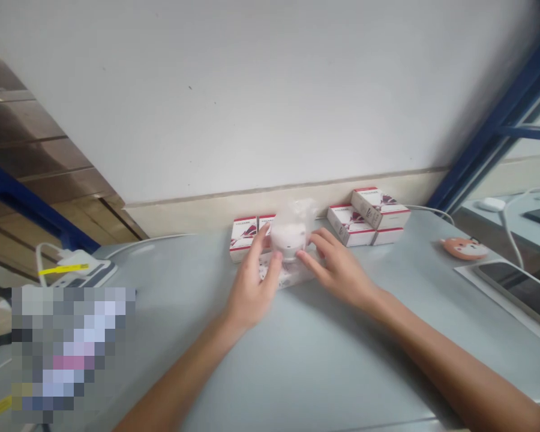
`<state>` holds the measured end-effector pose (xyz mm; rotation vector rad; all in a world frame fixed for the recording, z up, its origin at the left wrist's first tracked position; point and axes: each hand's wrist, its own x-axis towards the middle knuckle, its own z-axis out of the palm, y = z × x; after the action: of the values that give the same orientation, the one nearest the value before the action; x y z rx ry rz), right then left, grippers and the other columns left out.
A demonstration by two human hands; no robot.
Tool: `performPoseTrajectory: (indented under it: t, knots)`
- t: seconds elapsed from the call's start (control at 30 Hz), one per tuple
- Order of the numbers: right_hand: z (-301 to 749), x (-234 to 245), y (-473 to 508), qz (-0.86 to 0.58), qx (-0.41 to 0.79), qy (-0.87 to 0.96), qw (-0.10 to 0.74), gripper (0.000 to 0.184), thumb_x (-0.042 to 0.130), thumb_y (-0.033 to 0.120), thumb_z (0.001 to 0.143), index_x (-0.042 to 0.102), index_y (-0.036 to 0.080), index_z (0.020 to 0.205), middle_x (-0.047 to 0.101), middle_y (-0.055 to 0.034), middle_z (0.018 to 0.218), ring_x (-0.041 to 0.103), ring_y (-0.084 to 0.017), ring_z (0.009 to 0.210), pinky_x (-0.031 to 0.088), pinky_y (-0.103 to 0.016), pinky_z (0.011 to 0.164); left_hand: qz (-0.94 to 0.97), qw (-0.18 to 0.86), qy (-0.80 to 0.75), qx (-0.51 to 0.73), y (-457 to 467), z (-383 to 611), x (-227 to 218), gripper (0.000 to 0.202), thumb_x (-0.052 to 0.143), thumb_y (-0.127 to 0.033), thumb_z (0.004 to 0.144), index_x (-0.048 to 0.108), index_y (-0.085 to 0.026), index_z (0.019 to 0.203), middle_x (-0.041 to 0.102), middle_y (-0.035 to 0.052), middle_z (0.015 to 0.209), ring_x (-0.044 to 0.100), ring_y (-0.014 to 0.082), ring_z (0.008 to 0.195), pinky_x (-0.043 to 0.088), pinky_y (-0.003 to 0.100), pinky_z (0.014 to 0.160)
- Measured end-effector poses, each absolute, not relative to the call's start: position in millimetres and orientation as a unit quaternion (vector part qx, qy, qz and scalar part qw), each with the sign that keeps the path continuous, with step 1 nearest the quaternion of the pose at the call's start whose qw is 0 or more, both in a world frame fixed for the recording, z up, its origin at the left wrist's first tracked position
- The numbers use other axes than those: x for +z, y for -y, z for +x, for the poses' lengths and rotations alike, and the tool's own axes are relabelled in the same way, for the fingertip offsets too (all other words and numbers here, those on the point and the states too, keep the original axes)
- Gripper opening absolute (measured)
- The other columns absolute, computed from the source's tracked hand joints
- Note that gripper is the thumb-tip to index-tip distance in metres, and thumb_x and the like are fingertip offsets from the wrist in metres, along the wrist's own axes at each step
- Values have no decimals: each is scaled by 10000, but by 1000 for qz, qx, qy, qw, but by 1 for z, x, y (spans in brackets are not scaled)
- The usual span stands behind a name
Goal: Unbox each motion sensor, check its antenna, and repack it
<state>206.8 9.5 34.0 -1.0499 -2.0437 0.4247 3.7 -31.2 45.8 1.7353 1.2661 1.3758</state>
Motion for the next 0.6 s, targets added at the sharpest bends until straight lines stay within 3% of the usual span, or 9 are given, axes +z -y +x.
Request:
performPoseTrajectory:
  t: [0.17, 0.37, 0.47, 0.6]
  knots:
    - [209, 33, -13, -414, 170, 813, 372, 238, 562, 422, 1066, 673, 239, 1171, 657, -102, 1139, 669, -256, 985, 534, -421, 906, 675, 295, -487, 468, 17, -7, 33, 406, 518, -366, 1065, 596, -277, 1453, 659, 88, 1452, 568, 284, 1391, 395, 431, 1194]
    - [211, 31, -16, -413, 140, 840, 324, 225, 591, 399, 1048, 681, 212, 1135, 643, -130, 1172, 653, -284, 1031, 538, -468, 928, 727, 226, -487, 429, 8, -18, 24, 390, 580, -217, 978, 657, -265, 1357, 685, 102, 1384, 576, 315, 1358, 378, 497, 1200]
    - [211, 29, -16, -412, 147, 847, 304, 223, 581, 388, 1055, 683, 211, 1142, 639, -123, 1165, 654, -272, 1009, 536, -464, 919, 719, 212, -490, 445, 15, -15, 29, 556, 631, -193, 937, 564, -269, 1484, 600, 113, 1513, 509, 319, 1437, 329, 504, 1241]
    - [212, 31, -15, -400, 149, 848, 314, 210, 606, 374, 1041, 683, 225, 1167, 638, -120, 1168, 650, -270, 1007, 529, -460, 926, 673, 316, -465, 481, 21, -7, 33, 664, 618, -345, 1014, 369, -305, 1629, 498, 109, 1623, 487, 286, 1483, 356, 448, 1243]
